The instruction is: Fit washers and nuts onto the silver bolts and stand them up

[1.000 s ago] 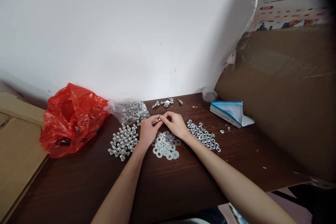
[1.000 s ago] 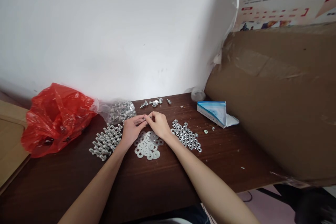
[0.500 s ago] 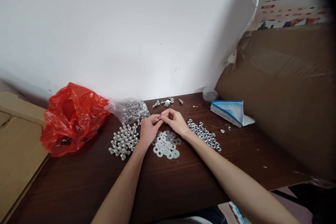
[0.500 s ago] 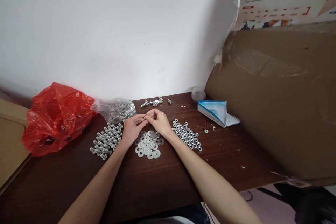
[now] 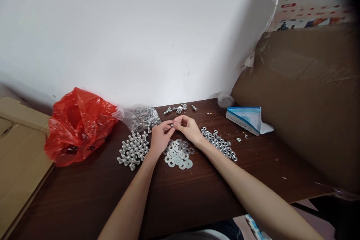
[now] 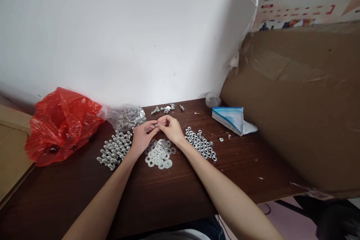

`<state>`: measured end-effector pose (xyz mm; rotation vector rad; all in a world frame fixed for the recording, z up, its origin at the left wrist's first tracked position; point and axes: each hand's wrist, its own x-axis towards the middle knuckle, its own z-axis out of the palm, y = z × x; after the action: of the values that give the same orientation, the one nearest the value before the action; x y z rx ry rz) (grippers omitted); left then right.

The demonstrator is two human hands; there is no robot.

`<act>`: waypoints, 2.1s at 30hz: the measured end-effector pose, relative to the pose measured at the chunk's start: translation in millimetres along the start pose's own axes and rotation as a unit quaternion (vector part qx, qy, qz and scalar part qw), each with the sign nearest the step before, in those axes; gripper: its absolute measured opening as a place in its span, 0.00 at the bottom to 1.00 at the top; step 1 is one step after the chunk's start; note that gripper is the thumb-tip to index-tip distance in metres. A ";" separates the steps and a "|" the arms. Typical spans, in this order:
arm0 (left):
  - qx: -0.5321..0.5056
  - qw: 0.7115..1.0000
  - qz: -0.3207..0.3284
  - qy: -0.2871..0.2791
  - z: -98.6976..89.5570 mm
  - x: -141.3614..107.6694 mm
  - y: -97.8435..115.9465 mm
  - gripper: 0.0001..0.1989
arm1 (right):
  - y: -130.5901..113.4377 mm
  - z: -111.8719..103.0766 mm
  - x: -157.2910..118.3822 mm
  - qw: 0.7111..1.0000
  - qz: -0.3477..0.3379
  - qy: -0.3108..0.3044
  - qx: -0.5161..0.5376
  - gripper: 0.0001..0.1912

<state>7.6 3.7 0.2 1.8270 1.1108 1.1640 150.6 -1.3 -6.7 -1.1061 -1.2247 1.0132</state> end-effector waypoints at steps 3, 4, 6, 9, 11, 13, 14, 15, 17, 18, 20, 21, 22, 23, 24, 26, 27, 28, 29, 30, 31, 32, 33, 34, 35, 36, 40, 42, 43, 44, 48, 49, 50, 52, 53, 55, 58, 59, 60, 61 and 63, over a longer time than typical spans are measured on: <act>0.002 1.000 -0.003 -0.003 0.1 0.0 0.0 0.12 | -2.6 0.0 -1.0 1.000 0.000 -0.003 0.004 0.13; 0.002 1.000 -0.004 -0.003 0.2 0.0 0.0 0.12 | -3.5 0.1 -1.3 1.000 0.001 -0.005 0.005 0.12; -0.001 1.000 -0.005 -0.002 0.3 0.2 0.1 0.12 | -5.1 0.4 -1.9 1.000 0.003 -0.008 0.008 0.12; -0.008 1.000 -0.006 0.002 0.6 0.4 -0.1 0.11 | -5.5 1.0 -2.1 1.000 0.003 -0.012 0.014 0.12; -0.014 1.000 -0.008 0.005 0.6 0.4 -0.1 0.11 | -4.1 1.2 -1.9 1.000 -0.001 -0.010 0.010 0.13; -0.016 1.000 -0.010 0.008 0.4 0.3 0.0 0.10 | -2.0 0.9 -1.6 1.000 -0.004 -0.002 -0.009 0.14; -0.016 1.000 -0.011 0.009 0.3 0.2 0.1 0.10 | -1.0 0.6 -1.5 1.000 -0.005 0.002 -0.022 0.14; -0.015 1.000 -0.011 0.009 0.2 0.2 0.2 0.10 | -0.3 0.3 -1.3 0.999 -0.005 0.005 -0.034 0.14; -0.016 1.000 -0.010 0.006 0.1 0.2 0.4 0.10 | 0.1 -0.2 -1.3 0.999 -0.005 0.003 -0.042 0.13; -0.018 1.000 -0.009 0.004 0.1 0.3 0.5 0.10 | -0.3 -0.3 -1.4 0.999 -0.006 -0.003 -0.037 0.13; -0.025 1.000 -0.008 0.005 0.1 0.4 0.8 0.10 | -1.8 -0.1 -1.7 1.000 -0.012 -0.016 -0.022 0.11; -0.028 1.000 -0.007 0.006 0.2 0.4 0.9 0.10 | -2.5 0.2 -2.0 1.000 -0.016 -0.021 -0.016 0.11; -0.029 1.000 -0.006 0.007 0.3 0.4 1.1 0.10 | -3.0 0.5 -2.1 1.000 -0.019 -0.022 -0.011 0.11; -0.028 1.000 -0.005 0.008 0.3 0.3 1.2 0.10 | -3.1 0.8 -2.2 1.000 -0.022 -0.019 -0.009 0.11; -0.027 1.000 -0.004 0.009 0.3 0.2 1.4 0.10 | -3.0 1.0 -2.2 1.000 -0.021 -0.014 -0.010 0.12; -0.022 1.000 -0.005 0.008 0.2 0.0 1.6 0.10 | -2.0 1.0 -2.0 1.000 -0.017 -0.003 -0.024 0.12; -0.021 1.000 -0.006 0.007 0.2 -0.1 1.7 0.10 | -1.6 0.8 -1.8 0.999 -0.015 0.000 -0.034 0.13; -0.020 1.000 -0.007 0.005 0.1 -0.2 1.8 0.10 | -1.4 0.5 -1.7 0.999 -0.013 0.000 -0.041 0.13; -0.020 1.000 -0.007 0.003 0.1 -0.3 2.0 0.10 | -1.4 0.2 -1.6 0.999 -0.014 -0.003 -0.044 0.12; -0.019 1.000 -0.007 0.001 0.0 -0.4 2.2 0.10 | -1.7 -0.1 -1.6 0.999 -0.017 -0.010 -0.042 0.11; -0.019 1.000 -0.006 0.000 0.0 -0.4 2.5 0.10 | -2.3 -0.3 -1.7 0.999 -0.022 -0.016 -0.036 0.11; -0.020 1.000 -0.004 0.000 0.0 -0.4 2.7 0.10 | -2.9 -0.3 -1.8 0.999 -0.028 -0.021 -0.029 0.10; -0.022 1.000 -0.002 0.000 0.0 -0.4 3.0 0.10 | -3.4 -0.2 -1.9 0.999 -0.033 -0.023 -0.022 0.10; -0.023 1.000 -0.001 0.000 0.0 -0.4 3.2 0.10 | -3.7 -0.1 -2.0 0.999 -0.036 -0.020 -0.019 0.11; -0.024 1.000 -0.002 0.001 0.0 -0.3 3.4 0.10 | -3.6 0.0 -2.0 0.999 -0.034 -0.013 -0.020 0.11; -0.024 1.000 -0.003 0.002 0.1 -0.3 3.5 0.10 | -3.3 0.0 -1.9 0.999 -0.031 -0.004 -0.027 0.12; -0.020 1.000 -0.006 0.005 0.3 -0.1 3.2 0.10 | -1.0 -0.8 -0.8 0.998 -0.015 -0.004 -0.054 0.13; -0.020 1.000 -0.003 0.001 0.3 -0.1 3.0 0.10 | -0.5 -1.3 -0.4 0.999 -0.027 -0.016 -0.036 0.13; -0.019 1.000 -0.001 -0.001 0.4 0.0 2.8 0.11 | -0.6 -1.4 -0.3 0.999 -0.035 -0.017 -0.026 0.13; -0.017 1.000 0.000 -0.002 0.3 0.1 2.7 0.11 | -0.7 -1.6 -0.3 0.999 -0.041 -0.013 -0.021 0.13; -0.006 1.000 -0.002 0.001 0.2 0.3 1.7 0.11 | -1.5 -2.1 -1.1 0.997 -0.036 -0.004 -0.062 0.13; -0.006 1.000 0.000 0.001 0.2 0.3 1.4 0.11 | -1.6 -2.3 -1.3 0.997 -0.036 -0.009 -0.073 0.13; -0.008 1.000 0.003 0.000 0.2 0.2 1.2 0.11 | -1.7 -2.5 -1.3 0.996 -0.038 -0.013 -0.078 0.13; -0.012 1.000 0.007 -0.003 0.1 0.0 1.1 0.11 | -1.8 -2.9 -1.3 0.996 -0.048 -0.014 -0.076 0.13; -0.012 1.000 0.007 -0.004 0.0 -0.1 1.3 0.11 | -1.8 -3.0 -1.4 0.996 -0.053 -0.012 -0.074 0.13; -0.008 1.000 0.004 -0.004 0.0 -0.2 2.0 0.11 | -2.1 -3.1 -1.5 0.995 -0.059 -0.006 -0.076 0.14; 0.000 1.000 0.000 0.000 0.1 -0.1 3.0 0.10 | -2.5 -3.3 -1.9 0.995 -0.054 -0.007 -0.090 0.12; 0.002 1.000 0.000 0.000 0.2 0.0 3.3 0.10 | -2.6 -3.3 -2.0 0.994 -0.053 -0.010 -0.092 0.12; 0.003 1.000 0.001 -0.001 0.2 0.0 3.4 0.10 | -2.7 -3.4 -2.1 0.994 -0.054 -0.013 -0.094 0.11; 0.003 1.000 0.002 -0.002 0.3 0.1 3.4 0.10 | -2.8 -3.4 -2.2 0.994 -0.058 -0.015 -0.093 0.10; 0.003 1.000 0.004 -0.004 0.4 0.1 3.4 0.11 | -3.0 -3.3 -2.2 0.993 -0.069 -0.013 -0.091 0.11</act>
<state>9.0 2.4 3.0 1.8413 1.1035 1.1580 153.7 -4.3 -4.2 -1.1330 -1.4158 0.8265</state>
